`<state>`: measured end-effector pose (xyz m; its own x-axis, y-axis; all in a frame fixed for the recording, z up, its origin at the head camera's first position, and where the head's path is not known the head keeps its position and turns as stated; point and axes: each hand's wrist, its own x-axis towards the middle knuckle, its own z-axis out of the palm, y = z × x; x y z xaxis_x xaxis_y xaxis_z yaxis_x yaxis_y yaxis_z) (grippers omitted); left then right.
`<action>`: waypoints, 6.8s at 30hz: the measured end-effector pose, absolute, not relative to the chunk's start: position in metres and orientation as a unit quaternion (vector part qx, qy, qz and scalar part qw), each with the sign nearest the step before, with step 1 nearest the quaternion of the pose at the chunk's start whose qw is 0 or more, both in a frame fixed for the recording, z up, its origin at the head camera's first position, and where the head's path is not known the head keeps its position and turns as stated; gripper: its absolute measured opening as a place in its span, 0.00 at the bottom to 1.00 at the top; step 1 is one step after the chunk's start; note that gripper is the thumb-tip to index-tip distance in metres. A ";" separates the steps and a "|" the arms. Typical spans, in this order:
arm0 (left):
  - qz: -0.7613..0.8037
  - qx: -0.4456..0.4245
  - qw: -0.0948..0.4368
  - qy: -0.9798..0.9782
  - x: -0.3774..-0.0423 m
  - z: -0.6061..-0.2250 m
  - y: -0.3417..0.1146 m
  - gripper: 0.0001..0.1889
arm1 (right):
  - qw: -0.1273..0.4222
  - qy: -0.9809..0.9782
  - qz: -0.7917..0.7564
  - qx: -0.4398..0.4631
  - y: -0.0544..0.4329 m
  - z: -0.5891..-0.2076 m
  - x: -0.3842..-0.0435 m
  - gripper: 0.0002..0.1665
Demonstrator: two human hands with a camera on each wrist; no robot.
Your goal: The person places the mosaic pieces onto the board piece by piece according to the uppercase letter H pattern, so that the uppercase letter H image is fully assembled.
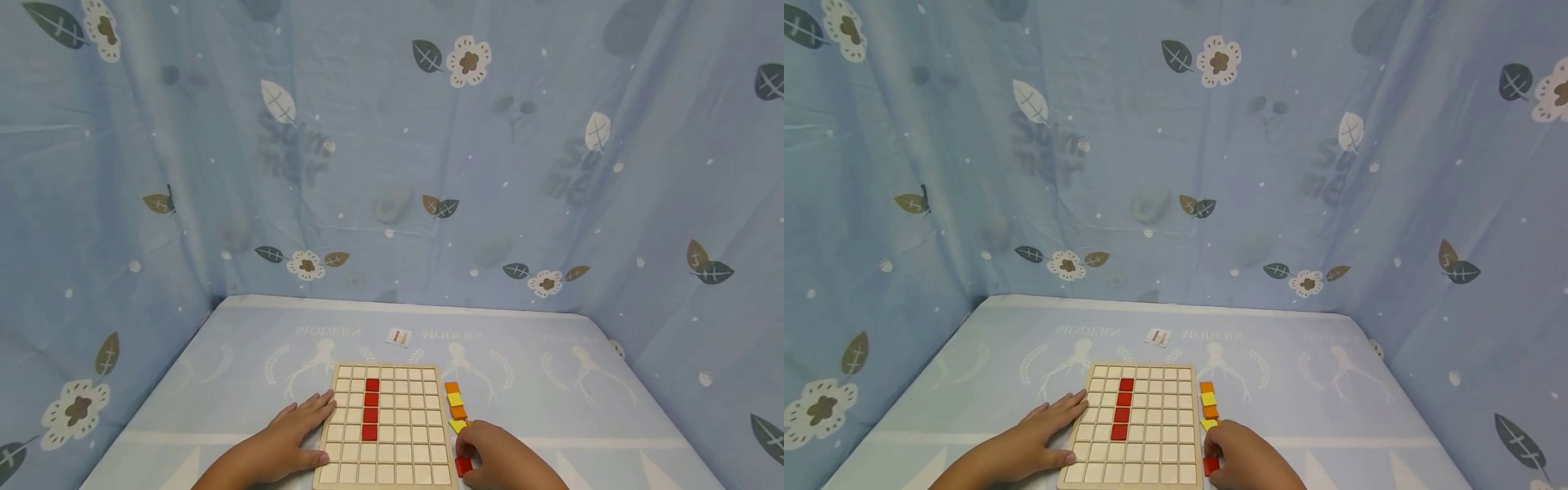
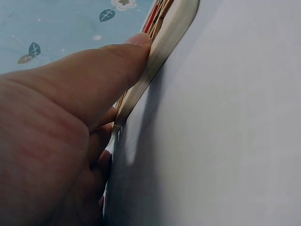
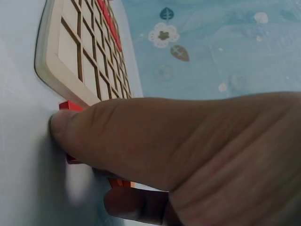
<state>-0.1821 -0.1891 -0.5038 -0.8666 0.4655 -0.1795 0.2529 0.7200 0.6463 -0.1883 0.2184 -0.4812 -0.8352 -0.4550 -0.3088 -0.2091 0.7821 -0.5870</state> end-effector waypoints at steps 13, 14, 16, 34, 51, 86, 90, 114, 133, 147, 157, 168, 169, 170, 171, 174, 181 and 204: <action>0.318 0.197 0.169 0.912 -0.183 -0.506 -0.187 0.51 | 0.145 0.938 -0.260 -0.180 0.214 -0.488 -0.198 0.10; 0.318 0.196 0.169 0.912 -0.183 -0.507 -0.187 0.51 | 0.129 0.939 -0.259 -0.185 0.210 -0.488 -0.199 0.10; 0.316 0.194 0.169 0.913 -0.183 -0.506 -0.188 0.51 | 0.096 0.941 -0.260 -0.196 0.201 -0.490 -0.199 0.10; 0.317 0.198 0.165 0.913 -0.184 -0.510 -0.189 0.52 | 0.106 0.910 -0.345 -0.206 0.089 -0.497 -0.193 0.09; 0.324 0.204 0.153 0.911 -0.182 -0.506 -0.189 0.51 | 0.096 0.925 -0.282 -0.236 0.079 -0.500 -0.190 0.11; 0.326 0.200 0.163 0.909 -0.184 -0.504 -0.190 0.52 | 0.116 0.930 -0.256 -0.237 0.074 -0.497 -0.186 0.08; 0.322 0.200 0.163 0.911 -0.185 -0.505 -0.189 0.52 | 0.128 0.924 -0.278 -0.230 0.078 -0.497 -0.187 0.08; 0.321 0.200 0.157 0.912 -0.183 -0.505 -0.191 0.52 | -0.052 0.965 -0.251 0.046 0.171 -0.507 -0.239 0.24; 0.321 0.205 0.155 0.912 -0.183 -0.506 -0.190 0.51 | -0.022 0.957 -0.277 0.087 0.178 -0.511 -0.243 0.21; 0.316 0.198 0.153 0.915 -0.184 -0.507 -0.190 0.52 | -0.016 0.953 -0.291 0.082 0.181 -0.510 -0.241 0.16; 0.314 0.201 0.151 0.916 -0.183 -0.508 -0.190 0.52 | -0.049 0.945 -0.321 0.037 0.170 -0.507 -0.237 0.16; 0.317 0.195 0.159 0.914 -0.182 -0.505 -0.192 0.52 | 0.014 0.935 -0.325 -0.139 0.121 -0.503 -0.221 0.12; 0.316 0.194 0.161 0.914 -0.182 -0.505 -0.192 0.52 | 0.019 0.935 -0.321 -0.147 0.117 -0.503 -0.221 0.12; 0.316 0.193 0.162 0.915 -0.182 -0.505 -0.193 0.52 | 0.021 0.935 -0.318 -0.154 0.113 -0.503 -0.220 0.12; 0.315 0.192 0.162 0.915 -0.183 -0.506 -0.193 0.52 | 0.022 0.936 -0.314 -0.160 0.110 -0.503 -0.220 0.13; 0.314 0.190 0.158 0.917 -0.183 -0.505 -0.194 0.52 | 0.026 0.936 -0.304 -0.174 0.100 -0.501 -0.220 0.13; 0.320 0.196 0.153 0.914 -0.184 -0.504 -0.190 0.51 | 0.037 0.934 -0.305 -0.180 0.091 -0.500 -0.220 0.13; 0.312 0.194 0.147 0.918 -0.183 -0.504 -0.190 0.50 | 0.035 0.934 -0.315 -0.164 0.093 -0.506 -0.221 0.08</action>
<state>-0.1827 -0.1895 -0.5039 -0.8817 0.4478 -0.1489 0.2642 0.7298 0.6305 -0.2213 0.0925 -0.5058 -0.9436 -0.3287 0.0388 -0.2850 0.7476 -0.5999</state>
